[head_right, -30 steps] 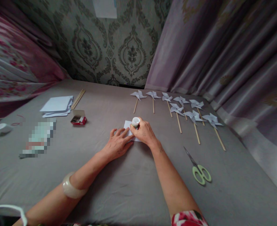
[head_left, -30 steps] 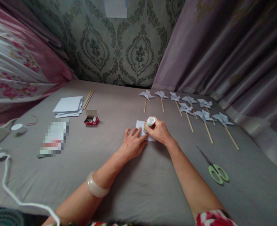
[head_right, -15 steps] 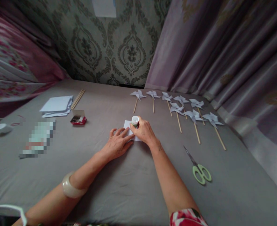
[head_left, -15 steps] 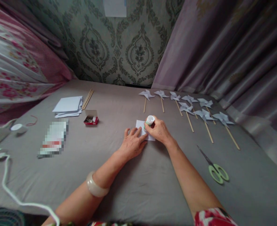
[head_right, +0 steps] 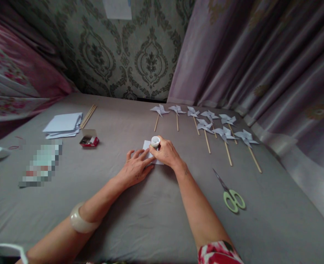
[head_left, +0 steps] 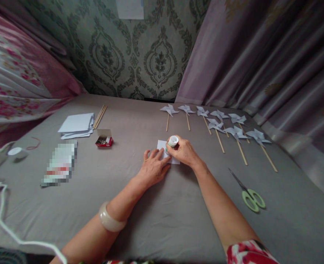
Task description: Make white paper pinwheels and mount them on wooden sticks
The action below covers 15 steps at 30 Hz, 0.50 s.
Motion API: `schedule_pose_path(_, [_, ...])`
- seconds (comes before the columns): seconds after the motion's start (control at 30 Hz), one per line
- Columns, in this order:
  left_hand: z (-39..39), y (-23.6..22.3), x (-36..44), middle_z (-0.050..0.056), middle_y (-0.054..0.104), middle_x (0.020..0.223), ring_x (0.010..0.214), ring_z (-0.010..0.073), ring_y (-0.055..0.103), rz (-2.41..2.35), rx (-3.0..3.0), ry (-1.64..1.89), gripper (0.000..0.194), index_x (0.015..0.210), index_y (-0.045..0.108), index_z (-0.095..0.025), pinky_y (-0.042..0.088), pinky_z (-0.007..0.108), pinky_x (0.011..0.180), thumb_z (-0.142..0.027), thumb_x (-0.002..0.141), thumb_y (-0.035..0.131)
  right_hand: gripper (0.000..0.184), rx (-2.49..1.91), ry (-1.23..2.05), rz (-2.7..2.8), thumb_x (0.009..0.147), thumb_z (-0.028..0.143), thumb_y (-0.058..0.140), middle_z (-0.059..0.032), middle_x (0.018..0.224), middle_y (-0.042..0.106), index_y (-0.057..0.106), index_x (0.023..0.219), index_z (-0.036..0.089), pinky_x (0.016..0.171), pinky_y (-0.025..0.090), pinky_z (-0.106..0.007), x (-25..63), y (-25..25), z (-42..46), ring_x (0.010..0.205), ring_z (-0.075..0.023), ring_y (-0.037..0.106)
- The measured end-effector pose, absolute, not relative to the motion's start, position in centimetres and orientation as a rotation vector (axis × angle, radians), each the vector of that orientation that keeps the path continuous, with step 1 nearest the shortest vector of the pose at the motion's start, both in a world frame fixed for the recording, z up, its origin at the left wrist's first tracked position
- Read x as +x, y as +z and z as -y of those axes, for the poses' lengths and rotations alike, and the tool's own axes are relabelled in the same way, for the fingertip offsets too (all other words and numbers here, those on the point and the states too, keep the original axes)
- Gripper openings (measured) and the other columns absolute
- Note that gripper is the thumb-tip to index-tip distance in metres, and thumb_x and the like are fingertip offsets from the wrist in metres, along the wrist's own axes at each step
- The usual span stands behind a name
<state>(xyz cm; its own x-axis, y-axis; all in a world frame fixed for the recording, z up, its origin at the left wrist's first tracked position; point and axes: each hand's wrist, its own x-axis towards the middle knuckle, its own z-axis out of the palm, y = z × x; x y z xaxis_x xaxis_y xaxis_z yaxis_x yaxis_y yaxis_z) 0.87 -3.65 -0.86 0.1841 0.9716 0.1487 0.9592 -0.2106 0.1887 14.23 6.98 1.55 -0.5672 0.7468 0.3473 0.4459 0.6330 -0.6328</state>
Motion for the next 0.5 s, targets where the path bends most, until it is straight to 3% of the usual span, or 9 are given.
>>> schedule_pose_path(0.5, [3.68,-0.88,0.79,0.012,0.046,0.139,0.124,0.032,0.041,-1.918,2.385,0.39,0.037,0.127,0.053,-0.031,0.023,0.058,0.102,-0.038,0.092,0.042,0.018,-0.981,0.6,2.239,0.078,0.032,0.057,-0.0009,0.067,0.063,0.061,0.087,0.017,0.057,0.04,-0.024,14.17,1.46,-7.31,0.055,-0.0124,0.054])
